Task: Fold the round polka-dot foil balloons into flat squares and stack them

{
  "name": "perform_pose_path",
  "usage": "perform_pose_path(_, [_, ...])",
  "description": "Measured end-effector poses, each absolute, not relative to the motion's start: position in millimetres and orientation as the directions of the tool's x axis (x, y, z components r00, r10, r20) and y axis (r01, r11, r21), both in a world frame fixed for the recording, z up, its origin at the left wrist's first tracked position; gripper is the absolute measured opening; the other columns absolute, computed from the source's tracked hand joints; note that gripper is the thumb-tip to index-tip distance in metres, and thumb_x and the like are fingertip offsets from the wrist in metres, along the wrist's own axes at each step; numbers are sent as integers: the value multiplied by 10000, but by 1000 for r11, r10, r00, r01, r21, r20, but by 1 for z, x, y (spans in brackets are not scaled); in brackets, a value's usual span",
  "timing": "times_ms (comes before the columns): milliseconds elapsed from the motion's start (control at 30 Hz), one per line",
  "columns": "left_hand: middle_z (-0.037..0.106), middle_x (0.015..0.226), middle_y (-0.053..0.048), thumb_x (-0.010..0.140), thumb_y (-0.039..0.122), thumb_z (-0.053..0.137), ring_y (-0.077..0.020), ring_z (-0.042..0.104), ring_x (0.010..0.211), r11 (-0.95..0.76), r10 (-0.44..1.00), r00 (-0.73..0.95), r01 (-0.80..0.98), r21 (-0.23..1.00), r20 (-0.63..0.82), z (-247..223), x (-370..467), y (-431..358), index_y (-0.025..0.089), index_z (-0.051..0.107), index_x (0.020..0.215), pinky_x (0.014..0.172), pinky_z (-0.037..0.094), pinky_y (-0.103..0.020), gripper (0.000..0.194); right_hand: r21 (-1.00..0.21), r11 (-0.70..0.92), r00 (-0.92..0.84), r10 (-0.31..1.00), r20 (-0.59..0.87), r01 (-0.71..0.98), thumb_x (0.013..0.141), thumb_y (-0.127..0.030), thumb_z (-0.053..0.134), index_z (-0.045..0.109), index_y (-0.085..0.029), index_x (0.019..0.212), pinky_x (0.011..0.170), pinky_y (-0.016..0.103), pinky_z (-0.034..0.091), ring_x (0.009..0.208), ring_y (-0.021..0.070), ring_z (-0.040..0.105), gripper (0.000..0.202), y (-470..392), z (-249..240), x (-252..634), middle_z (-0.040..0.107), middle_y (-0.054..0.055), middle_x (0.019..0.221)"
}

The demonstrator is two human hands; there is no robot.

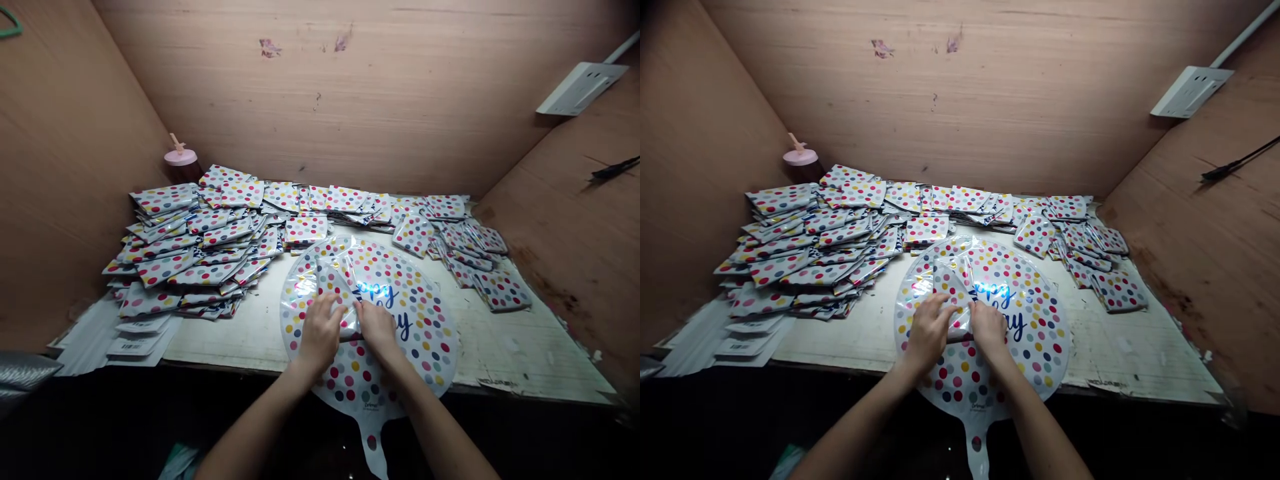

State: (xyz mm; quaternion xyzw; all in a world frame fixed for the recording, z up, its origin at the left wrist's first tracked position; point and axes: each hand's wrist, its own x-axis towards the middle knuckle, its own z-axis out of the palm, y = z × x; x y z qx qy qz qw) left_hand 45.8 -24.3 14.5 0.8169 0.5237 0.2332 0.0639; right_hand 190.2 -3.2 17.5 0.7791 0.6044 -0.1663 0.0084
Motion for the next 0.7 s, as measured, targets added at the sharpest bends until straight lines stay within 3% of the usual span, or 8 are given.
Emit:
perform_pose_path(67, [495, 1368, -107, 934, 175, 402, -269, 372, 1325, -535, 845, 500, 798, 279, 190, 15, 49, 0, 195, 565, 1248, 1105, 285, -448, 355, -182, -268, 216, 941, -261, 946, 987, -381, 253, 653, -169, 994, 706, 362, 497, 835, 271, 676, 453, -6, 18, 190, 709, 145, 872])
perform_pose_path(167, [266, 1532, -107, 898, 442, 498, -396, 145, 1409, -548, 833, 550, 803, 233, 63, 5, 45, 27, 253, 409, 1412, 1113, 159, -583, 554, -202, -240, 198, 958, -210, 949, 972, -375, 303, 594, -160, 1134, 712, 376, 518, 870, 278, 670, 396, -24, 19, 198, 703, 152, 924])
perform_pose_path(267, [113, 1579, -67, 848, 612, 486, -428, 3, 1416, -584, 804, 594, 778, 233, 34, -3, 41, 39, 341, 323, 1446, 1102, 86, -623, 677, -203, 82, -71, 996, 61, 976, 884, -316, 486, 468, -189, 1325, 874, 485, 497, 1132, 341, 563, 460, -52, 15, 213, 595, 177, 1239])
perform_pose_path(367, [93, 1579, -75, 859, 634, 443, -377, -25, 1430, -636, 760, 650, 736, 232, 23, 4, 37, 40, 333, 282, 1461, 1105, 12, -621, 692, -55, 456, -422, 856, 298, 888, 816, -117, 474, 446, -163, 1356, 1015, 583, 391, 1317, 375, 383, 543, -65, 10, 223, 427, 176, 1431])
perform_pose_path(467, [96, 1568, -127, 820, 683, 453, -349, 8, 1438, -725, 646, 763, 607, 326, 16, 20, 25, 33, 226, 192, 1496, 1115, -9, -604, 857, 4, 652, -582, 673, 457, 758, 813, 3, 391, 493, -73, 1292, 1029, 505, 433, 1323, 314, 401, 496, -63, 10, 227, 543, 198, 1322])
perform_pose_path(567, [229, 1538, -142, 746, 619, 611, -328, 176, 1423, -782, 493, 867, 408, 471, 68, 26, 2, 11, 178, 161, 1502, 1146, 55, -550, 984, -129, 746, -565, 594, 573, 653, 807, -7, 414, 533, -72, 1220, 1037, 492, 439, 1327, 288, 401, 435, -69, 13, 234, 593, 185, 1263])
perform_pose_path(700, [544, 1356, -75, 868, 304, 565, -247, 458, 1295, -762, 503, 844, 330, 557, 188, 6, -21, -30, 266, 466, 1364, 1154, 172, -496, 507, -430, 739, -658, 667, 350, 519, 788, -143, 547, 525, -119, 1235, 1037, 470, 432, 1339, 283, 384, 449, -97, 9, 252, 545, 170, 1331])
